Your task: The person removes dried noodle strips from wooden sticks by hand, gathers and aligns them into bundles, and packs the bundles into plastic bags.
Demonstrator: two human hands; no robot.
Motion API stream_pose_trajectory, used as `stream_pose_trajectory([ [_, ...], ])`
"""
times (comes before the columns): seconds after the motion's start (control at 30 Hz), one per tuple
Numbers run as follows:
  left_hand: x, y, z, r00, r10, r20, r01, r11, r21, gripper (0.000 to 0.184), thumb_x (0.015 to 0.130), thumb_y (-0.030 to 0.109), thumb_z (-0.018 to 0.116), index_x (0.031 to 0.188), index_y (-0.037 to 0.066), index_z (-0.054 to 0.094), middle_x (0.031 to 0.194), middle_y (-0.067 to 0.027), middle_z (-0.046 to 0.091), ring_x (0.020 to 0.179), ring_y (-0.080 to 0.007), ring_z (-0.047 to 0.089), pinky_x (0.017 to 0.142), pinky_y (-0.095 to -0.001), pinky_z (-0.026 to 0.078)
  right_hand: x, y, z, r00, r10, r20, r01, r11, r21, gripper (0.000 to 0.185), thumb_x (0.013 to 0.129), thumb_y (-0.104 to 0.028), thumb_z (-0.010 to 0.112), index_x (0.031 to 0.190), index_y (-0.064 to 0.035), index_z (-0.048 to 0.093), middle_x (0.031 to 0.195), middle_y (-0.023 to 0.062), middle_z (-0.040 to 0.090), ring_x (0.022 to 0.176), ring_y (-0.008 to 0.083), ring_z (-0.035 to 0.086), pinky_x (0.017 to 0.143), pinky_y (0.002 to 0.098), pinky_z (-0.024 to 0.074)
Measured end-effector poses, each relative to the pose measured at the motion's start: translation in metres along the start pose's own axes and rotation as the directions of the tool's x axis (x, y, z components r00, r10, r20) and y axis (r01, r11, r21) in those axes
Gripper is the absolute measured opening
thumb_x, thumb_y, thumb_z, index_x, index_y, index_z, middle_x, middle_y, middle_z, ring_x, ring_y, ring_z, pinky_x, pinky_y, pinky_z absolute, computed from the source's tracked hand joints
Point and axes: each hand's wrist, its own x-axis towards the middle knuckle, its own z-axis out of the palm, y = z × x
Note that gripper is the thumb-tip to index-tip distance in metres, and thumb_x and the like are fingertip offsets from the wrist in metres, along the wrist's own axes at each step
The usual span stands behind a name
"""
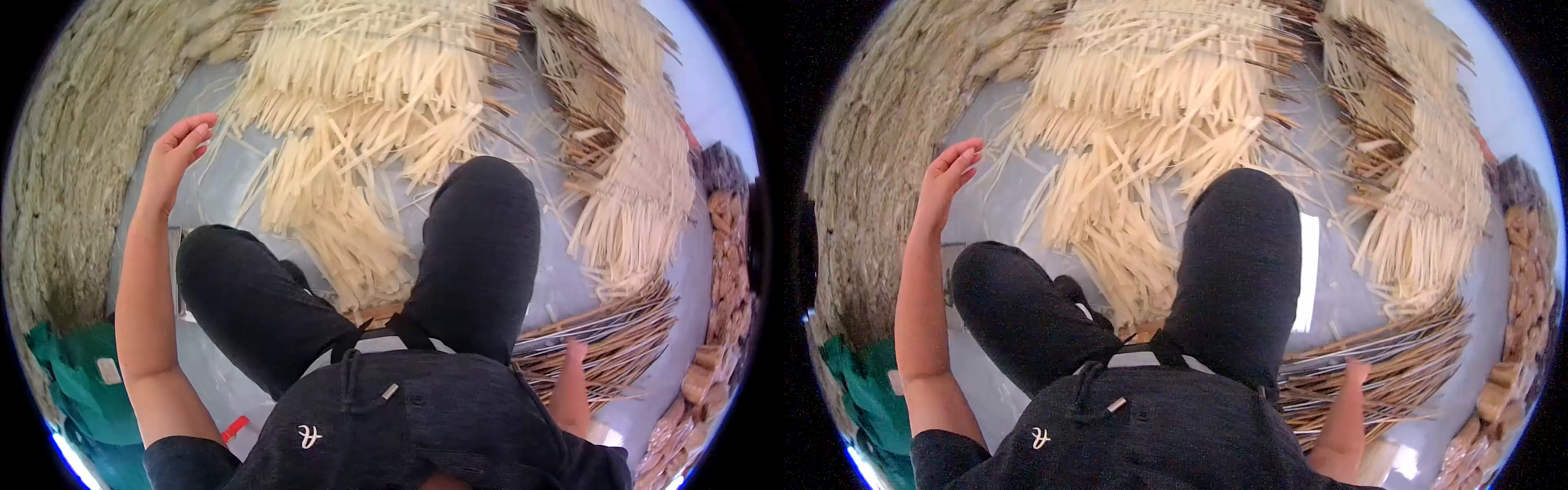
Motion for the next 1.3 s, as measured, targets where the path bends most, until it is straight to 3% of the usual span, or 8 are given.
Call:
stream_pose_trajectory([
  [0.1,0.009,-0.052,-0.036,0.995,-0.101,0.023,0.101,0.995,-0.011,0.029,0.095,0.029,0.057,0.119,0.014,0.064,0.118,0.0031,0.062,0.11,-0.0094,0.055,0.094,-0.0273,0.041,0.029,-0.12,-0.104,0.9,-0.295,-0.322,0.424,0.413,0.806,0.023,0.088,-0.031,0.062,0.088,-0.0081,0.059,0.064,-0.0008,0.047,0.048,0.0079,0.04,0.044,0.0242,0.0338],
  [0.3,0.047,-0.137,-0.061,0.932,-0.346,0.11,0.341,0.938,0.063,0.031,0.093,0.032,0.058,0.119,0.017,0.064,0.115,0.0038,0.062,0.104,-0.0098,0.055,0.09,-0.0284,0.044,-0.232,-0.496,-0.309,0.541,-0.786,-0.299,0.775,0.329,0.539,0.031,0.094,-0.023,0.057,0.117,-0.0041,0.063,0.099,0.0044,0.067,0.085,0.0105,0.061,0.076,0.0237,0.0489],
  [0.57,0.116,-0.271,-0.051,0.825,-0.546,0.146,0.513,0.832,0.209,0.029,0.091,0.028,0.058,0.116,0.016,0.066,0.103,0.0013,0.064,0.096,-0.0119,0.057,0.081,-0.0306,0.046,-0.273,-0.774,-0.085,0.511,-0.695,0.506,0.681,0.686,0.255,0.055,0.09,-0.049,0.056,0.078,0.0035,0.068,0.067,0.0134,0.066,0.053,0.018,0.064,0.05,0.0277,0.0539],
  [0.8,0.159,-0.39,-0.003,0.849,-0.497,0.178,0.434,0.849,0.301,0.028,0.088,0.022,0.06,0.112,0.01,0.067,0.101,-0.0046,0.068,0.094,-0.015,0.06,0.081,-0.0298,0.047,-0.235,-0.838,0.119,0.648,-0.711,0.272,0.71,0.693,0.121,0.066,0.079,-0.059,0.061,0.074,0.0071,0.067,0.066,0.0183,0.065,0.068,0.0307,0.067,0.072,0.0381,0.0526],
  [0.97,0.184,-0.455,0.033,0.9,-0.426,0.087,0.399,0.889,0.226,0.028,0.088,0.02,0.06,0.11,0.005,0.067,0.099,-0.0113,0.07,0.093,-0.0193,0.064,0.084,-0.0303,0.048,-0.237,-0.796,0.107,0.522,-0.753,0.401,0.584,0.658,0.475,0.029,0.077,-0.03,0.064,0.076,-0.0005,0.063,0.066,0.0112,0.063,0.061,0.0263,0.06,0.061,0.0343,0.0485],
  [1.13,0.205,-0.527,0.041,0.987,-0.099,-0.13,0.156,0.81,0.565,0.048,0.088,0.035,0.061,0.125,0.004,0.057,0.121,-0.0179,0.061,0.115,-0.03,0.055,0.096,-0.0389,0.045,-0.193,-0.763,0.122,0.542,-0.84,-0.011,0.775,0.495,0.394,0.03,0.079,-0.028,0.068,0.091,-0.0012,0.062,0.07,0.0097,0.061,0.062,0.0267,0.058,0.061,0.0338,0.0473],
  [1.23,0.209,-0.546,0.059,0.913,-0.349,-0.212,0.406,0.733,0.546,0.068,0.087,0.051,0.058,0.132,0.001,0.049,0.128,-0.0219,0.055,0.124,-0.0333,0.048,0.101,-0.042,0.041,-0.171,-0.783,0.144,0.388,-0.83,-0.402,0.921,0.365,0.135,0.049,0.078,-0.031,0.072,0.111,0.0011,0.056,0.088,0.016,0.063,0.076,0.0299,0.06,0.071,0.0352,0.0485],
  [1.3,0.205,-0.519,0.064,0.904,-0.395,-0.163,0.406,0.674,0.618,0.076,0.085,0.057,0.057,0.133,0.0,0.047,0.127,-0.023,0.055,0.123,-0.0336,0.049,0.101,-0.0415,0.041,-0.176,-0.799,0.146,0.618,-0.753,-0.225,0.786,0.577,0.223,0.065,0.077,-0.035,0.074,0.123,0.0037,0.048,0.104,0.0232,0.06,0.092,0.034,0.059,0.085,0.0382,0.0465],
])
